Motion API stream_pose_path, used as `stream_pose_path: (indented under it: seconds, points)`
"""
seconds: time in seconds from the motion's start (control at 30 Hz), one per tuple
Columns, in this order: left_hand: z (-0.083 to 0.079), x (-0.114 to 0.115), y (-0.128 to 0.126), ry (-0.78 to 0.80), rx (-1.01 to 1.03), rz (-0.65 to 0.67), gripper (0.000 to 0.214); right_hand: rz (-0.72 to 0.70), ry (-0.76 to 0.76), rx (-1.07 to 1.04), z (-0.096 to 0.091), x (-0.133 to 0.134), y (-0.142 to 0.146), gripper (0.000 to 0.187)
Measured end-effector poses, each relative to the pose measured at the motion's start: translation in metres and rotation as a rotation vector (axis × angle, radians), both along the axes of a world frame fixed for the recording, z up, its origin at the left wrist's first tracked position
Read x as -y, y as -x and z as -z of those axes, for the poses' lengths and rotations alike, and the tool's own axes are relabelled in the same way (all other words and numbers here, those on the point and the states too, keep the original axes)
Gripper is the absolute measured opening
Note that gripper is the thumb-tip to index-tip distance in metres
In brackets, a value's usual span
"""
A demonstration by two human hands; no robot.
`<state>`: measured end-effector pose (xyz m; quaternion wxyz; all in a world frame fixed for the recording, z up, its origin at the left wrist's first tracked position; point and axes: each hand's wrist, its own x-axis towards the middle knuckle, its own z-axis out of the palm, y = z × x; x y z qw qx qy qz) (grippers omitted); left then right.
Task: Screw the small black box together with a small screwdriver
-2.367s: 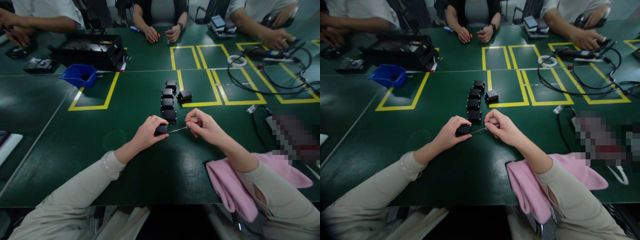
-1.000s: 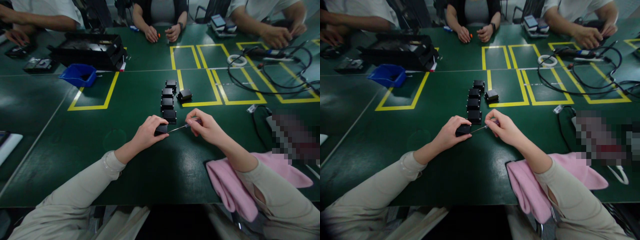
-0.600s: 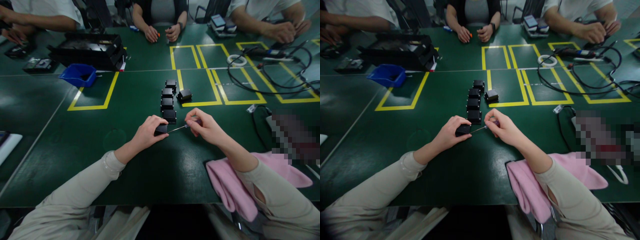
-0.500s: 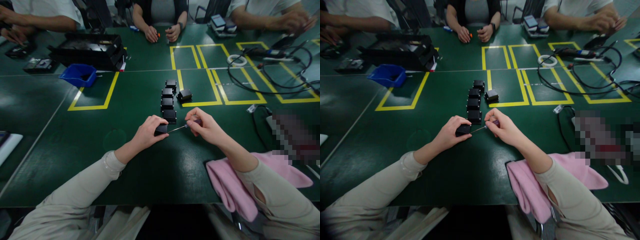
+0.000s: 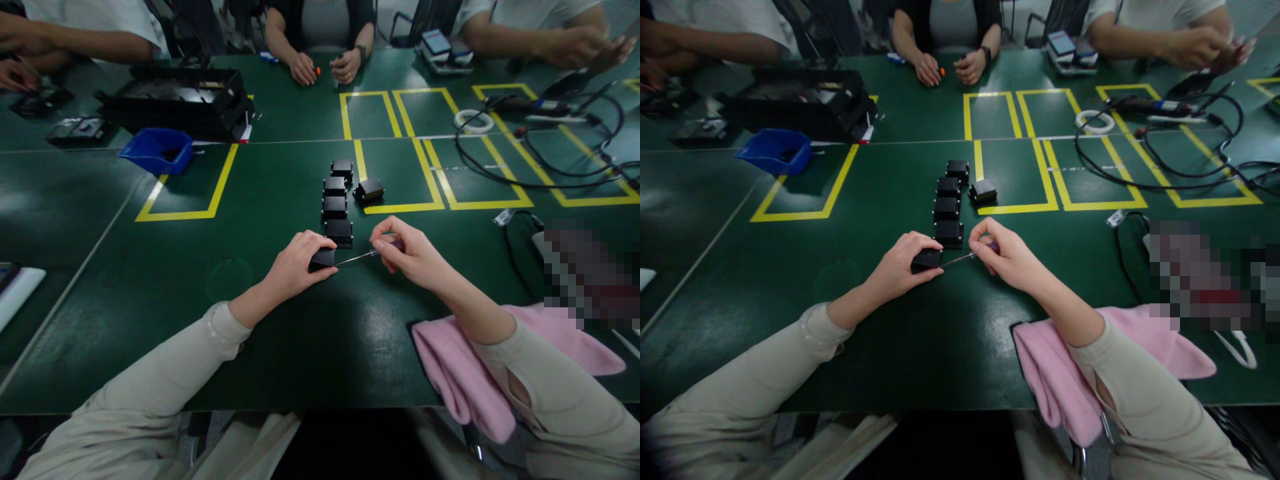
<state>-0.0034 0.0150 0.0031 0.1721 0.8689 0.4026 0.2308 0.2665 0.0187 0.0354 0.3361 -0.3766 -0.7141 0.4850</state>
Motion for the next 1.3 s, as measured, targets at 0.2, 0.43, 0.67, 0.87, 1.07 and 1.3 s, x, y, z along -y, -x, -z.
stream_pose_path:
  seconds: [0.2, 0.43, 0.67, 0.87, 1.07, 1.3]
  points:
    - [-0.0003, -0.0002, -0.0002, -0.005, 0.001, 0.006, 0.036, 0.016, -0.016, -0.013, -0.0008, -0.0002, 0.0, 0.009]
    - [-0.0007, -0.0002, -0.0004, -0.008, 0.008, 0.008, 0.036, 0.016, -0.012, -0.018, -0.0002, -0.0002, -0.0002, 0.007]
    - [-0.0017, 0.0, -0.0005, 0.005, 0.006, 0.004, 0.036, 0.006, 0.027, -0.022, 0.0002, -0.0003, 0.0002, 0.009]
    - [-0.0024, 0.0001, -0.0012, -0.001, 0.011, 0.003, 0.034, 0.031, 0.002, -0.015, 0.0004, -0.0003, -0.0004, 0.009]
    - [-0.0018, 0.0003, -0.0009, -0.007, 0.014, 0.009, 0.036, 0.015, 0.02, -0.013, 0.0003, -0.0005, -0.0003, 0.009]
    - [-0.0015, 0.0, -0.0008, -0.005, 0.012, 0.006, 0.034, 0.015, 0.032, -0.016, -0.0004, -0.0001, -0.0002, 0.011]
